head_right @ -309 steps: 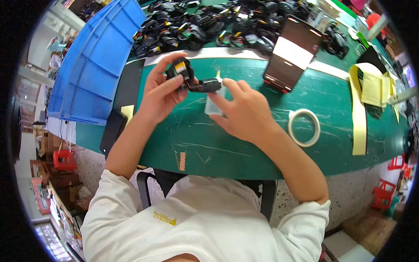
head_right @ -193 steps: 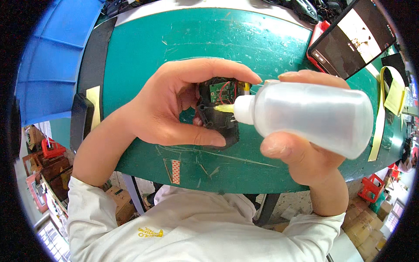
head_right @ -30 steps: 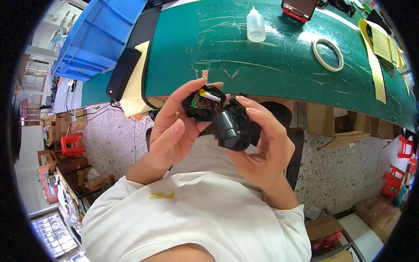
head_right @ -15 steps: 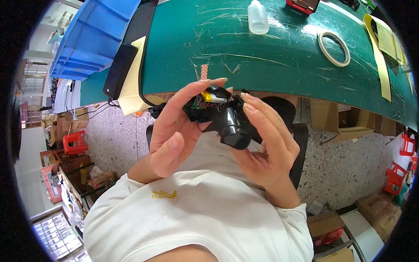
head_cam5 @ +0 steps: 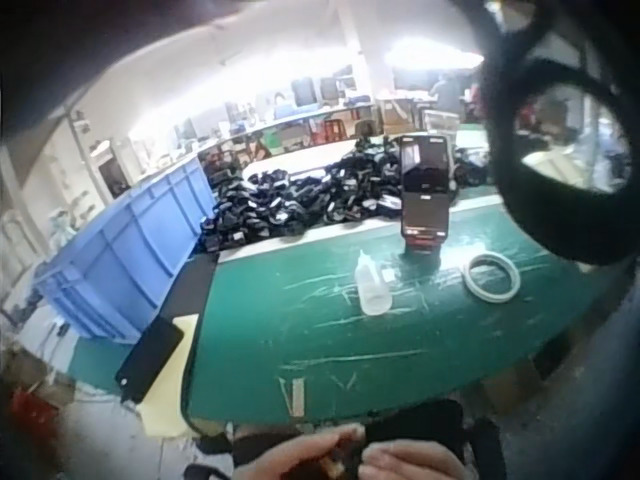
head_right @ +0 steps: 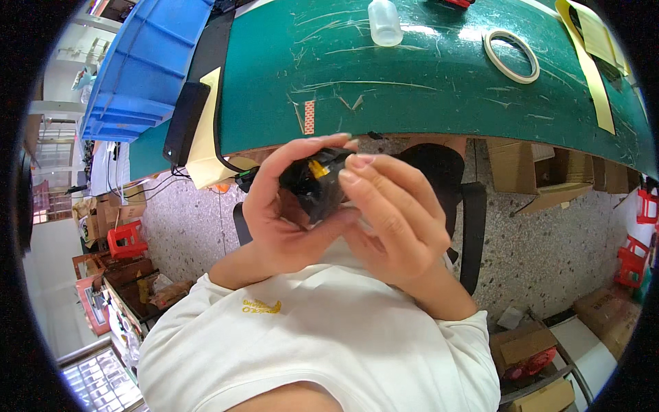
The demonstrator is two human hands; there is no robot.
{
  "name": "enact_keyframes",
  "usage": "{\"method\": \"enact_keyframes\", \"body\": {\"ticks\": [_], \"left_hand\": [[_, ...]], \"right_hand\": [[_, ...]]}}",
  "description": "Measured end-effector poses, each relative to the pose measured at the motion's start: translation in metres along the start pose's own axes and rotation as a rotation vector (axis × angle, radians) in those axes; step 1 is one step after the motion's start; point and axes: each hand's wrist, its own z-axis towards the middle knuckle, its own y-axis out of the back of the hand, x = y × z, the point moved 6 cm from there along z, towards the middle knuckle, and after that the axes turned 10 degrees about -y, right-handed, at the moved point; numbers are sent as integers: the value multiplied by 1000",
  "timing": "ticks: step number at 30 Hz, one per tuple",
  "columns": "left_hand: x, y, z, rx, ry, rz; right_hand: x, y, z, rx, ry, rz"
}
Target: Assembling plastic device components by applying liquid adhesive and tape.
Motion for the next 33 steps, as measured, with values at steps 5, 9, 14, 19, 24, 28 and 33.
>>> {"method": "enact_keyframes", "body": {"ticks": [5, 9, 14, 19, 24, 28, 33], "left_hand": [[20, 2, -10, -285, 345, -747], [34, 4, -14, -450, 506, -1136], [33, -5, -20, -443, 433, -1116], [26, -3, -14, -258, 335, -924], [20, 10, -5, -86, 286, -873], [21, 11, -9, 86, 205, -689], [21, 7, -9, 27, 229, -693]], "right_hand": [[16, -6, 4, -6, 54, -24], [7, 7, 0, -100, -63, 122], [-1, -19, 5, 87, -295, 197], [-5, -21, 0, 73, -299, 230], [-13, -24, -8, 95, -410, 429], [-14, -30, -15, 61, -456, 568], [-13, -33, -17, 27, -448, 564]]}}
